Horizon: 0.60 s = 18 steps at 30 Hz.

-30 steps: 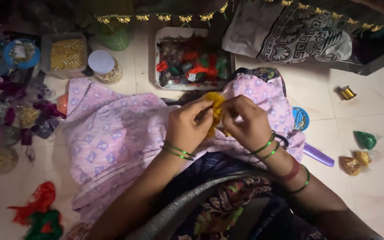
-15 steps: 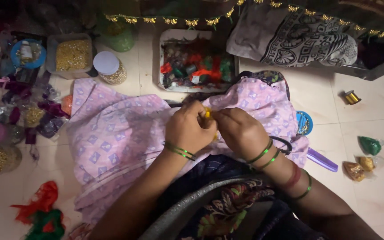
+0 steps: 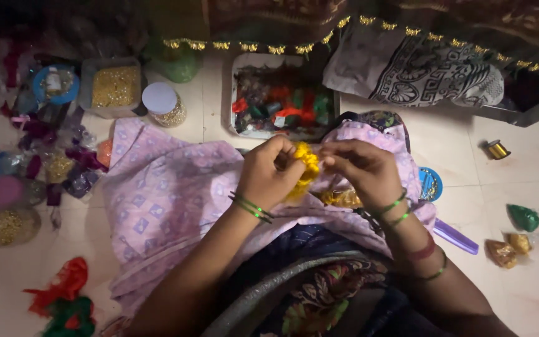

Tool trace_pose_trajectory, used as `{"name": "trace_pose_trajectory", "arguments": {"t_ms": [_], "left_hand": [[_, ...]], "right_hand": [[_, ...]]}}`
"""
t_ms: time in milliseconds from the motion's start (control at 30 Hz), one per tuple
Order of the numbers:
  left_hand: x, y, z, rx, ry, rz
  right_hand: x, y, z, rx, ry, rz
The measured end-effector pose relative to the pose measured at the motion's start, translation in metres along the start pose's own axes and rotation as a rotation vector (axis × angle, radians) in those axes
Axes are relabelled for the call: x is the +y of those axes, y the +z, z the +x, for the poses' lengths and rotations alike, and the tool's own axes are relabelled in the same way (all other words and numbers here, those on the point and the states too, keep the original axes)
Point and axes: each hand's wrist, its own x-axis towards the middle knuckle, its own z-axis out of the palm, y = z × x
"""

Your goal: The recorder uses yellow yarn and their hands to wrap and shape yellow decorative tassels on the floor of a workshop.

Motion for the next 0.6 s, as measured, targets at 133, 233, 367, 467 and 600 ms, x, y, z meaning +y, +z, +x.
{"name": "trace_pose_trajectory", "arguments": {"t_ms": [133, 233, 367, 467, 600], "left_hand": [[0.003, 0.001, 0.005, 0.001, -0.004, 0.096], [-0.009, 0.005, 0.007, -0.024, 0.066, 0.052], [-0.002, 0.005, 0.012, -0.077, -0.005, -0.048], [0.001, 0.002, 0.015, -0.157, -0.069, -0.131], [-0.014, 0.001, 0.014, -0.146, -0.031, 0.015]], "right_hand": [[-0.027, 0.006, -0.006, 0.001, -0.453, -0.664], [-0.035, 0.019, -0.002, -0.146, -0.776, -0.984], [-0.036, 0.02, 0.004, -0.084, -0.828, -1.072], [-0.032, 0.017, 0.01, -0.054, -0.801, -1.118], [-0.03, 0.02, 0.009, -0.055, -0.805, -1.093]]}}
